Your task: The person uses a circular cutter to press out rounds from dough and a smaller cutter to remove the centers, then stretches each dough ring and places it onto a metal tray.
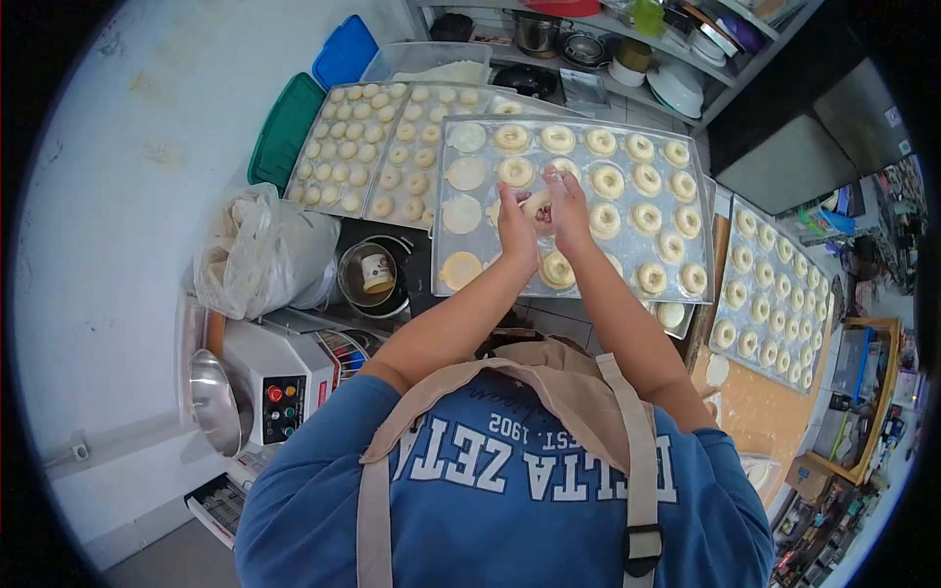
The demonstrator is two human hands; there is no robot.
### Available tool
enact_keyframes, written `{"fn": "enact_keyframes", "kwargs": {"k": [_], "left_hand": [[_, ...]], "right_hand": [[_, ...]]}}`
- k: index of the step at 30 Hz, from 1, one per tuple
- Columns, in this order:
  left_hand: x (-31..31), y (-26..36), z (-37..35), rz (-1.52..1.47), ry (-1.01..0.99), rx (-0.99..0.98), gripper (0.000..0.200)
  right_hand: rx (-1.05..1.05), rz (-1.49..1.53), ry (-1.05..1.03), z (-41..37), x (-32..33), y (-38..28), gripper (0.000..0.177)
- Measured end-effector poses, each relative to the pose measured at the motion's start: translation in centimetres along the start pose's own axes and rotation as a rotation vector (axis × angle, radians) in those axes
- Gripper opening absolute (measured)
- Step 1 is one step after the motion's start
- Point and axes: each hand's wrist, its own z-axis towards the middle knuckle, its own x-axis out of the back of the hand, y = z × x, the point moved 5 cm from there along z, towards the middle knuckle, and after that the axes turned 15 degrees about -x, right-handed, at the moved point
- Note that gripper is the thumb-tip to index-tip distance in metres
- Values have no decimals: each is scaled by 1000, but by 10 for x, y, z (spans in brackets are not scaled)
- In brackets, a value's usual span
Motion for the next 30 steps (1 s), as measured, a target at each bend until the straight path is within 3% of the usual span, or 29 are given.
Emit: {"fn": "enact_keyframes", "kwargs": {"k": [1,4,7,10,13,16,19,22,23,26,28,30], "left_hand": [[-1,3,4,-26,17,-2,67],[0,26,21,263,-360,175,65],[-5,13,24,-56,-300,201,63],[-12,5,21,-353,-121,168,67],[-1,10,39,167,-409,182,68],[-7,3,39,-21,-422,153,70],[-9,-6,36,-232,-139,229,70],[-6,10,39,281,-477,224,70],[-8,9,35,160,-435,221,71],[-16,3,34,-82,-314,212,71],[-5,-4,41,-66,-232,240,71],[-3,0,47,135,-458,238,68]], "right_hand": [[-15,-61,-21,6,-3,3,42],[-132,-329,-156,14,-9,4,42],[-66,-215,-112,21,-7,-2,40],[65,53,73,32,-6,5,39],[-191,-361,-297,23,-8,3,39],[-64,-62,-163,26,-3,1,43],[59,11,-30,23,0,0,42],[-220,-243,-261,32,-3,10,39],[-96,-255,-309,30,-1,6,36],[2,136,-17,22,-2,-5,38],[-47,-41,-183,22,-5,-2,39],[-165,-250,-398,25,-7,0,38]]}}
